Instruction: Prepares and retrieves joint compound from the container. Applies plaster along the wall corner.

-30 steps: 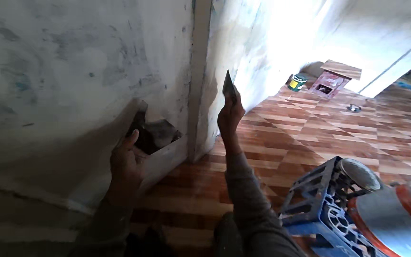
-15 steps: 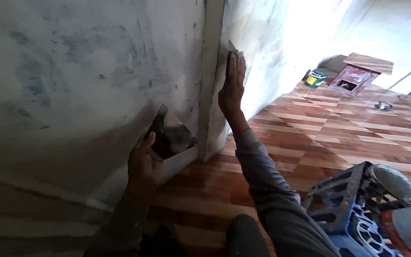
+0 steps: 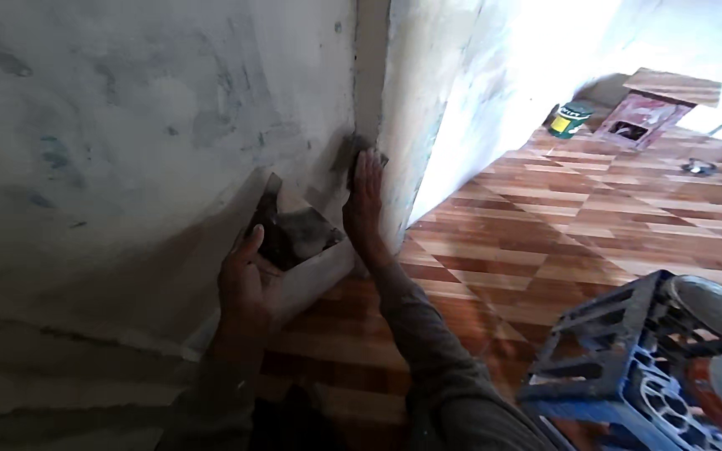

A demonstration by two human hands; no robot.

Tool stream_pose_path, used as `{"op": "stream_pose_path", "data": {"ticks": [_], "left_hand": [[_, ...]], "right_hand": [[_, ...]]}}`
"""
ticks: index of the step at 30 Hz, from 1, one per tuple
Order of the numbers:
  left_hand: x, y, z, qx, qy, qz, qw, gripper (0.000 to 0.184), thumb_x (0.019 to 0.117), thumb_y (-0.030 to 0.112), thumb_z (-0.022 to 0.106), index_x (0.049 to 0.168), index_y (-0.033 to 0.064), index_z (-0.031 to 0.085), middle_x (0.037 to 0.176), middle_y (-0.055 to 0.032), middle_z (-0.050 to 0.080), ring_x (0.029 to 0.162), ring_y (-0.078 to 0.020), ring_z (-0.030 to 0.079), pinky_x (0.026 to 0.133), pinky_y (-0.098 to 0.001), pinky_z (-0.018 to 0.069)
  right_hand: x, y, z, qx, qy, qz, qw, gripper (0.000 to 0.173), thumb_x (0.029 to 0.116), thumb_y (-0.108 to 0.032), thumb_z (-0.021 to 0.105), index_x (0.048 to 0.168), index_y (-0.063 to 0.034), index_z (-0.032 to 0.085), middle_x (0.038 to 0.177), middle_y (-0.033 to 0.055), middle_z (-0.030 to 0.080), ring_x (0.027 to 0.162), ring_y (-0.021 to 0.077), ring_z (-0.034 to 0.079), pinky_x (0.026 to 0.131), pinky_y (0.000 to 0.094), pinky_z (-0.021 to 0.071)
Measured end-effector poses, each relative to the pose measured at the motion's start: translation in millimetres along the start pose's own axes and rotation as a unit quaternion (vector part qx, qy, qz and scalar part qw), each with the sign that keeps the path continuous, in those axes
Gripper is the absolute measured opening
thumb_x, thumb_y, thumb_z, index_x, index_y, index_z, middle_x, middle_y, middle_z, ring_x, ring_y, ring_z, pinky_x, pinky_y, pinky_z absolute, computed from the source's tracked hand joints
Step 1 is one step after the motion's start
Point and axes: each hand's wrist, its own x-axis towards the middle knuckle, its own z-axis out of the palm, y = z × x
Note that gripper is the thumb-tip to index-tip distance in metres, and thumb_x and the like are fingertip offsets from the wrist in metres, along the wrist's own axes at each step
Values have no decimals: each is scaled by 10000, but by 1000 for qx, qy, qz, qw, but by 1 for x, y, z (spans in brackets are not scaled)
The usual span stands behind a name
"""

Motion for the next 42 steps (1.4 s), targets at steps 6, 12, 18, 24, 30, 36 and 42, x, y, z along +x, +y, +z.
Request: {"op": "stream_pose_path", "data": {"ticks": [6,12,18,24,30,36,42], "left_hand": [[0,-3,-3,0,-2,9,1000,328,1089,155,433,1385,23,487,1160,-125,668,1020,-212,693,875,-427,602],[1,-5,-2,8,-8,5,1000,310,1090,155,432,1358,22,513,1136,-129,674,988,-219,701,846,-424,610],[2,-7,2,-8,-19,-5,1000,300,1088,138,424,1350,14,504,1110,-128,678,960,-216,707,827,-421,617],[5,-13,4,17,-18,-15,1000,313,1092,154,419,1373,35,490,1125,-118,671,977,-213,700,827,-425,611],[6,-23,2,45,-22,-10,999,301,1082,116,448,1359,16,509,1126,-117,667,982,-192,689,858,-395,602],[-2,-23,5,206,-23,40,978,234,1043,118,564,1242,17,637,1035,-71,694,858,-111,667,731,-288,567],[-15,-26,5,275,-96,135,947,228,1029,118,582,1217,36,683,1037,-19,726,890,-52,682,776,-243,576]], "right_hand": [[-10,4,-67,18,17,24,999,542,915,71,550,1453,6,548,1480,212,552,1378,401,521,1135,552,431],[162,21,-125,-34,129,-186,973,521,933,100,481,1426,-28,590,1482,166,566,1387,365,519,1172,525,368],[141,39,-85,-8,53,-182,982,503,957,100,477,1422,-45,605,1481,132,577,1414,332,503,1214,500,349],[24,55,-60,4,-51,-150,987,509,903,100,550,1386,-38,632,1460,142,593,1401,337,514,1211,503,357],[-34,16,-104,165,-40,76,983,322,1035,-100,547,1325,-20,663,1184,157,729,978,205,727,861,397,594],[9,-20,-154,116,-126,-139,975,370,988,3,543,1340,-26,655,1360,126,668,1267,244,638,1092,414,501],[25,-41,-155,84,-129,-212,965,390,947,44,516,1297,-5,680,1339,142,678,1271,281,634,1119,432,468]]}}
